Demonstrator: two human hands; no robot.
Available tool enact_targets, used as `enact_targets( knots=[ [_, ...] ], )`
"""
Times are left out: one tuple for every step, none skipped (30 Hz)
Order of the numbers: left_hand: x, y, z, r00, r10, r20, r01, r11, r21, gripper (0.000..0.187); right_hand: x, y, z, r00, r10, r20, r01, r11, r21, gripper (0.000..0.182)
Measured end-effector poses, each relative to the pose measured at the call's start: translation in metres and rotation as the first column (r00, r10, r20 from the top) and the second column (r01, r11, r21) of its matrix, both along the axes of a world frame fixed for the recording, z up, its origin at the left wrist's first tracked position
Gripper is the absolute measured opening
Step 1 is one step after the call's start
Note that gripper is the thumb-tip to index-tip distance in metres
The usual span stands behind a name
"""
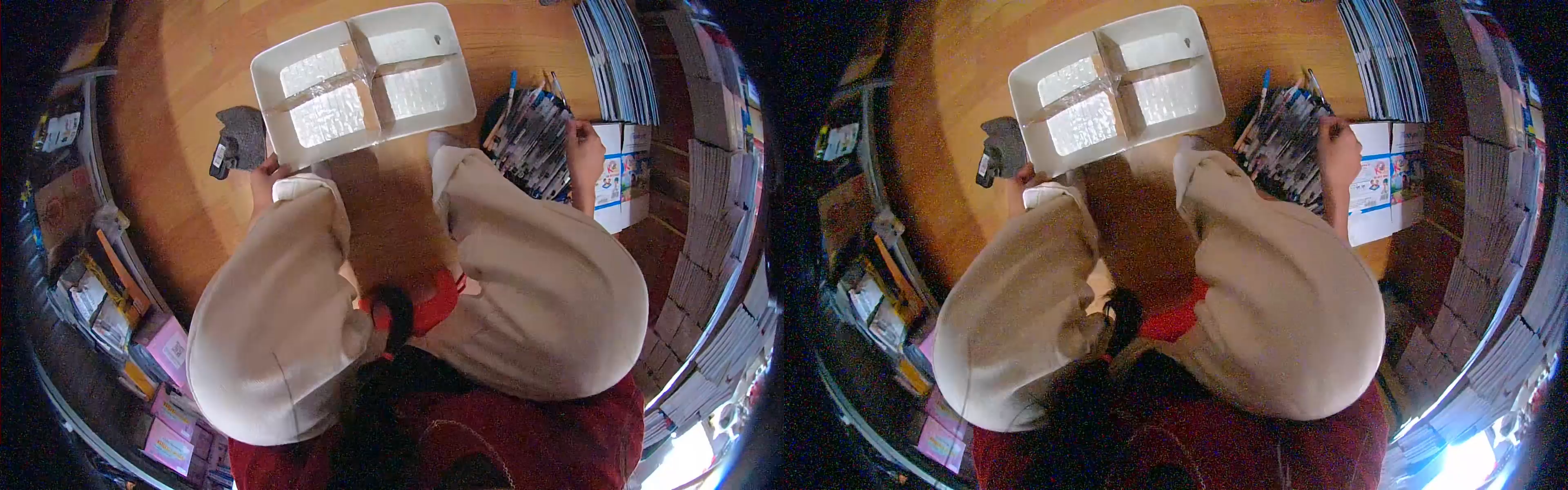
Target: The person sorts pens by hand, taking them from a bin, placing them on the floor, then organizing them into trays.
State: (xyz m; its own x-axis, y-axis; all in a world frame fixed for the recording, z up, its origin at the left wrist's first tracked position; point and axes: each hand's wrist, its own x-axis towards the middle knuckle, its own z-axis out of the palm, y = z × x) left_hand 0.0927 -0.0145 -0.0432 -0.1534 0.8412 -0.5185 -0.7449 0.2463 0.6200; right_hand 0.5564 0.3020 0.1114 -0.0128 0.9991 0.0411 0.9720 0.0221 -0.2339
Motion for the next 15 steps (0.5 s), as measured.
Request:
enact_targets(
  knots=[
    [0.003, 0.000, 0.003, 1.000, 0.002, 0.018, -0.002, 1.000, 0.020, 0.029, -0.004, -0.003, -0.002, 0.999, -0.012, 0.029, 0.013, 1.000, -0.019, 0.029],
    [0.027, 0.016, 0.046, 0.972, -0.007, -0.233, -0.015, 0.996, -0.090, 0.029, -0.008, -0.005, -0.003, 0.997, 0.044, 0.065, -0.040, 0.997, -0.063, 0.029],
    [0.025, 0.016, 0.043, 0.968, -0.015, -0.249, -0.033, 0.982, -0.188, 0.030, -0.013, -0.006, -0.004, 0.990, 0.102, 0.095, -0.092, 0.990, -0.109, 0.028],
    [0.023, 0.016, 0.041, 0.966, -0.025, -0.259, -0.052, 0.957, -0.284, 0.030, -0.019, -0.005, -0.003, 0.980, 0.160, 0.116, -0.142, 0.979, -0.149, 0.028],
    [0.021, 0.016, 0.038, 0.964, -0.033, -0.263, -0.071, 0.924, -0.376, 0.031, -0.026, -0.006, 0.000, 0.970, 0.198, 0.139, -0.175, 0.972, -0.158, 0.029],
    [0.021, 0.019, 0.044, 0.948, -0.045, -0.315, -0.077, 0.928, -0.365, 0.030, -0.032, -0.010, 0.005, 0.959, 0.233, 0.162, -0.206, 0.964, -0.168, 0.029],
    [0.024, 0.019, 0.051, 0.861, -0.118, -0.494, -0.043, 0.952, -0.303, 0.030, -0.037, -0.011, 0.009, 0.946, 0.265, 0.185, -0.234, 0.957, -0.173, 0.030],
    [0.027, 0.020, 0.058, 0.730, -0.161, -0.664, -0.019, 0.967, -0.256, 0.030, -0.036, -0.009, 0.007, 0.971, 0.199, 0.131, -0.180, 0.973, -0.142, 0.031],
    [0.026, 0.019, 0.057, 0.819, -0.104, -0.565, -0.057, 0.964, -0.261, 0.030, -0.034, -0.006, 0.006, 0.974, 0.175, 0.147, -0.158, 0.981, -0.116, 0.030],
    [0.026, 0.019, 0.052, 0.890, -0.045, -0.453, -0.089, 0.958, -0.271, 0.029, -0.029, -0.001, 0.005, 0.975, 0.146, 0.165, -0.132, 0.987, -0.091, 0.030],
    [0.025, 0.021, 0.047, 0.943, 0.014, -0.334, -0.114, 0.952, -0.284, 0.029, -0.023, 0.004, 0.004, 0.977, 0.111, 0.182, -0.101, 0.993, -0.062, 0.030],
    [0.022, 0.021, 0.043, 0.932, 0.008, -0.361, -0.111, 0.957, -0.267, 0.028, -0.017, 0.008, 0.002, 0.978, 0.114, 0.174, -0.109, 0.993, -0.037, 0.030],
    [0.021, 0.019, 0.039, 0.922, 0.004, -0.386, -0.109, 0.962, -0.251, 0.028, -0.011, 0.014, 0.001, 0.979, 0.119, 0.169, -0.118, 0.993, -0.013, 0.031],
    [0.021, 0.017, 0.035, 0.912, 0.004, -0.410, -0.110, 0.966, -0.236, 0.027, -0.007, 0.018, -0.002, 0.978, 0.128, 0.164, -0.131, 0.991, 0.010, 0.032],
    [0.023, 0.018, 0.037, 0.893, -0.021, -0.449, -0.092, 0.969, -0.229, 0.026, -0.009, 0.022, -0.003, 0.969, 0.226, 0.097, -0.232, 0.972, 0.048, 0.033]
  ],
)
